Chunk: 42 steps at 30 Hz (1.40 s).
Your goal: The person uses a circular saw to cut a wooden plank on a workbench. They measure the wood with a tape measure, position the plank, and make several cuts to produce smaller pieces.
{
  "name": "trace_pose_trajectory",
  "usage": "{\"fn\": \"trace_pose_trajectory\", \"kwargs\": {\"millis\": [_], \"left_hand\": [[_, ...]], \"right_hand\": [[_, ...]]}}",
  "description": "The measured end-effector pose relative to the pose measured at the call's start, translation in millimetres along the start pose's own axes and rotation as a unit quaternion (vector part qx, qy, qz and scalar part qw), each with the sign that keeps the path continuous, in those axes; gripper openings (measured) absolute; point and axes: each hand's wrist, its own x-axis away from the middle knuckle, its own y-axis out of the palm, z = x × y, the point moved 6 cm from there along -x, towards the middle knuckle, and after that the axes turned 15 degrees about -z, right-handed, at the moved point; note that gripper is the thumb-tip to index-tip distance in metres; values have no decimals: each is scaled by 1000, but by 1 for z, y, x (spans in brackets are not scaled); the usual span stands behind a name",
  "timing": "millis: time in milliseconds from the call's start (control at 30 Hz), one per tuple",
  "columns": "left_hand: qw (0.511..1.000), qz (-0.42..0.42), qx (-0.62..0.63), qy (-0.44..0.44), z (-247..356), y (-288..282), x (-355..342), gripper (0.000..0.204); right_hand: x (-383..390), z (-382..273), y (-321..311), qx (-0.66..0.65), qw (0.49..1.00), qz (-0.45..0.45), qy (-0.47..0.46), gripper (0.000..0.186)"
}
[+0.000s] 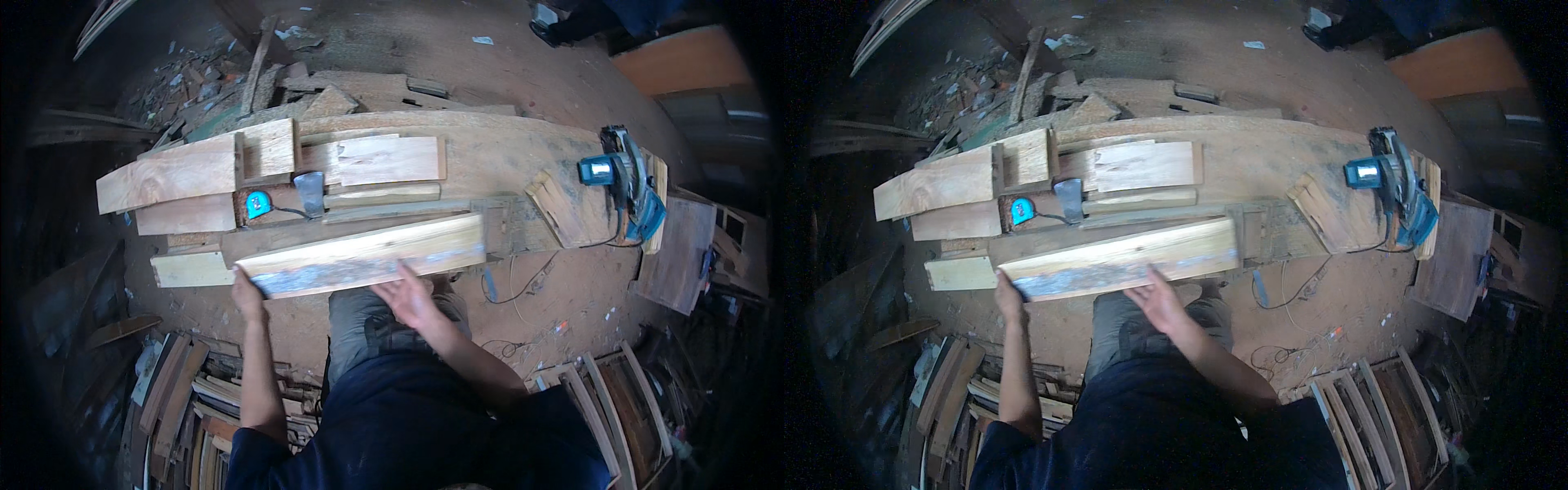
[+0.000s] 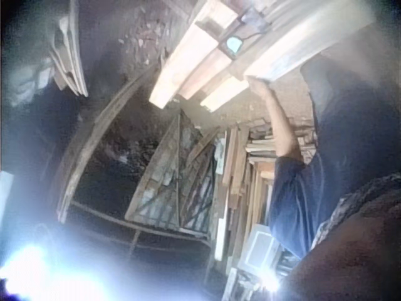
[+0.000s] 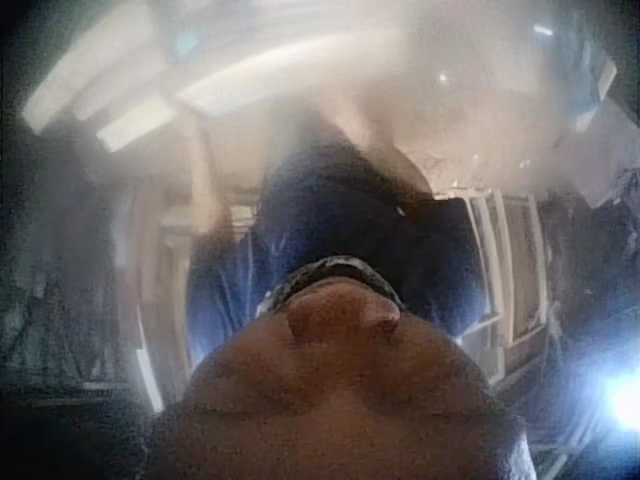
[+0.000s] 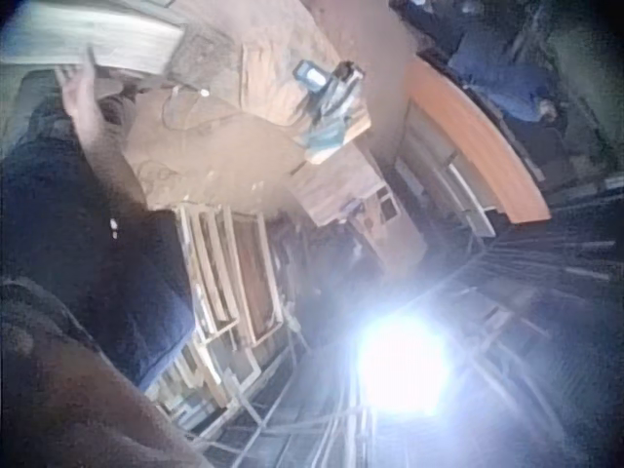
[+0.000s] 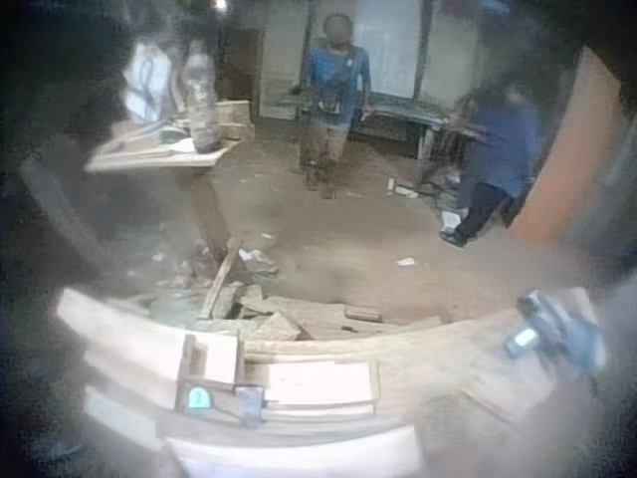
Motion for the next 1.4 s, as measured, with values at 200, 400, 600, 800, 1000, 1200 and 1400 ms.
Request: {"fn": "trace_pose_trajectory", "kwargs": {"millis": [200,400,600,800,1000,1200,1400], "left_hand": [[999,-8,38,25,-7,-47,-51,65],[999,16,-45,-9,-15,10,-60,62],[994,-91,-14,64,-26,97,-36,37],[981,-165,25,102,-9,191,13,41],[986,-120,34,114,-4,260,48,45],[987,-51,-28,153,-15,282,66,39],[969,-42,-138,198,10,325,109,28]], "right_hand": [[-40,40,-9,33,988,48,145,70],[-2,-27,-25,190,975,103,47,54],[52,-121,-57,331,921,205,-31,43],[108,-260,-86,707,491,384,-334,50],[133,-359,-144,751,425,449,-231,75],[147,-397,-168,693,581,396,-158,82],[158,-457,-198,669,629,298,-260,76]]}}
